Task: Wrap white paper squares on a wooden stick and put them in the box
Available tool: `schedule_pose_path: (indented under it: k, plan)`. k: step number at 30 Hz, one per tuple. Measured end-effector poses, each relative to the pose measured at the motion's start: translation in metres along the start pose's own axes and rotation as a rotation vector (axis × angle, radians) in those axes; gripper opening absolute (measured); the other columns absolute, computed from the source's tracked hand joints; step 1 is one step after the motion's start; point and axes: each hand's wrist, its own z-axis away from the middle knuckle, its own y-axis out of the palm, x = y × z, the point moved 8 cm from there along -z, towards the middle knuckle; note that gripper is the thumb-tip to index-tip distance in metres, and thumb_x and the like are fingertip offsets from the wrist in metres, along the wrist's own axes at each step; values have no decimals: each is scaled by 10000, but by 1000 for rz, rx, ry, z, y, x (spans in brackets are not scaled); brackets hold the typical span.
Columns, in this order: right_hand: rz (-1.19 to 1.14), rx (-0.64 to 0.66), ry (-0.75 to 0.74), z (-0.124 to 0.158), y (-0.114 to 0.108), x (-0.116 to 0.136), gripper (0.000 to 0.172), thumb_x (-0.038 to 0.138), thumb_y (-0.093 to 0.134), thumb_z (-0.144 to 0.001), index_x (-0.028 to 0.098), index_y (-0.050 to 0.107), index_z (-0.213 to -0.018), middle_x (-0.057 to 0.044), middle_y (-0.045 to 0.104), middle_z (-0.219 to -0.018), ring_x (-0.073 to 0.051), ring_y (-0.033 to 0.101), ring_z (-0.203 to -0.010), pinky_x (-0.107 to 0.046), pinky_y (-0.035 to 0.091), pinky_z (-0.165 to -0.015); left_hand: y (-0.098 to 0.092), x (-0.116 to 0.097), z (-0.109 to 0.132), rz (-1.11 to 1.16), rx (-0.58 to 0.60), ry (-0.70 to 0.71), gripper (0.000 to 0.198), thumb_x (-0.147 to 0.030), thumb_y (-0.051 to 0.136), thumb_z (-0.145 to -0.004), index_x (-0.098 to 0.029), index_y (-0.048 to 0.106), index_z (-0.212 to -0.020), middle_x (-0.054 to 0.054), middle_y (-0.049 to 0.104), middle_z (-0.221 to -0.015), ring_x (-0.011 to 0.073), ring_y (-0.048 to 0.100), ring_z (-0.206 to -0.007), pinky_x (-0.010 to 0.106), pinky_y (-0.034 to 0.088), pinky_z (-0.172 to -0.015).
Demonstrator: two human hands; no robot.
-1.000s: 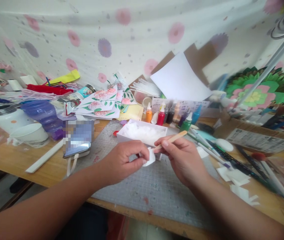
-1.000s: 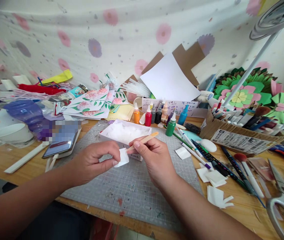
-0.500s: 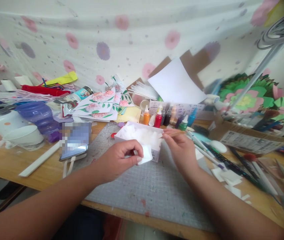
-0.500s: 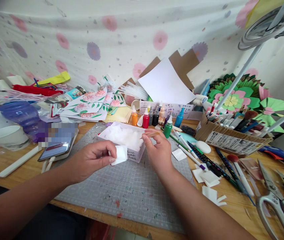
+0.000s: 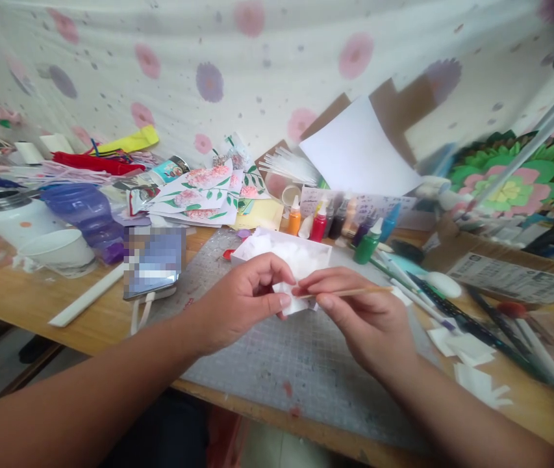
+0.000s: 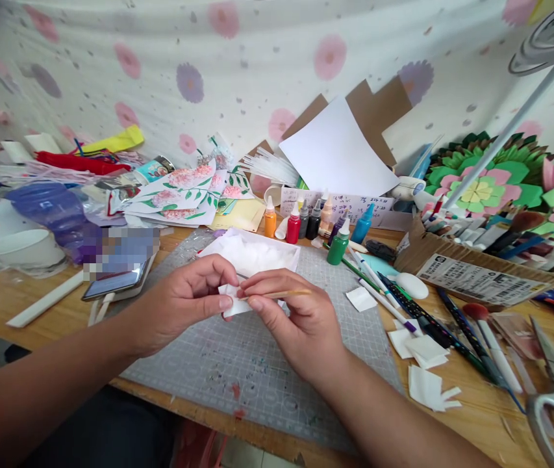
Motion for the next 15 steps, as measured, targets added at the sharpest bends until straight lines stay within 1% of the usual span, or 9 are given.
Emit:
schedule_pose_path:
  k: [3,5,7,10,13,15]
  plan:
    - [-61,-62,42,1,-4,-7,192,129,630,-839,280,747,-825,-10,766,-818,-173,704,-828,-345,561,-794,2,1,0,9,5,-30,202,-160,620,-787,-182,550,-975,-24,602,-778,109,552,-696,237,429,-648]
    - [-134,-97,92,3,-6,-14,169,159,642,-841,289,749,-820,-5,761,-838,-167,697,-836,-331,560,-792,3,2,0,-38,2,-54,204,-159,612,-784,-175,589,-986,-6,620,-814,121,559,-727,243,426,-659]
    - [-217,-121,125,6,-6,-20,151,192,652,-844,306,750,-844,-1,755,-859,-164,688,-847,-324,558,-789,2,2,1,-87,0,-73,170,-178,618,-784,-164,631,-952,2,630,-819,127,556,-734,243,417,-657]
    - [-278,-139,119,9,-5,-22,157,202,656,-847,324,752,-868,1,748,-872,-161,674,-864,-320,546,-797,1,2,2,-102,4,-98,117,-248,652,-778,-147,648,-838,-11,605,-733,115,521,-669,233,389,-614]
    - [-277,-134,93,10,-5,-21,175,184,660,-843,328,755,-871,6,745,-876,-159,664,-884,-320,534,-821,1,3,3,-72,10,-103,163,-293,661,-784,-141,621,-742,-26,564,-665,99,475,-614,227,353,-580]
    - [-302,-121,85,9,-5,-20,187,180,652,-849,333,752,-886,11,745,-881,-161,662,-895,-330,531,-835,2,4,2,-34,15,-92,169,-293,661,-790,-143,615,-728,-30,552,-652,94,461,-604,227,341,-576]
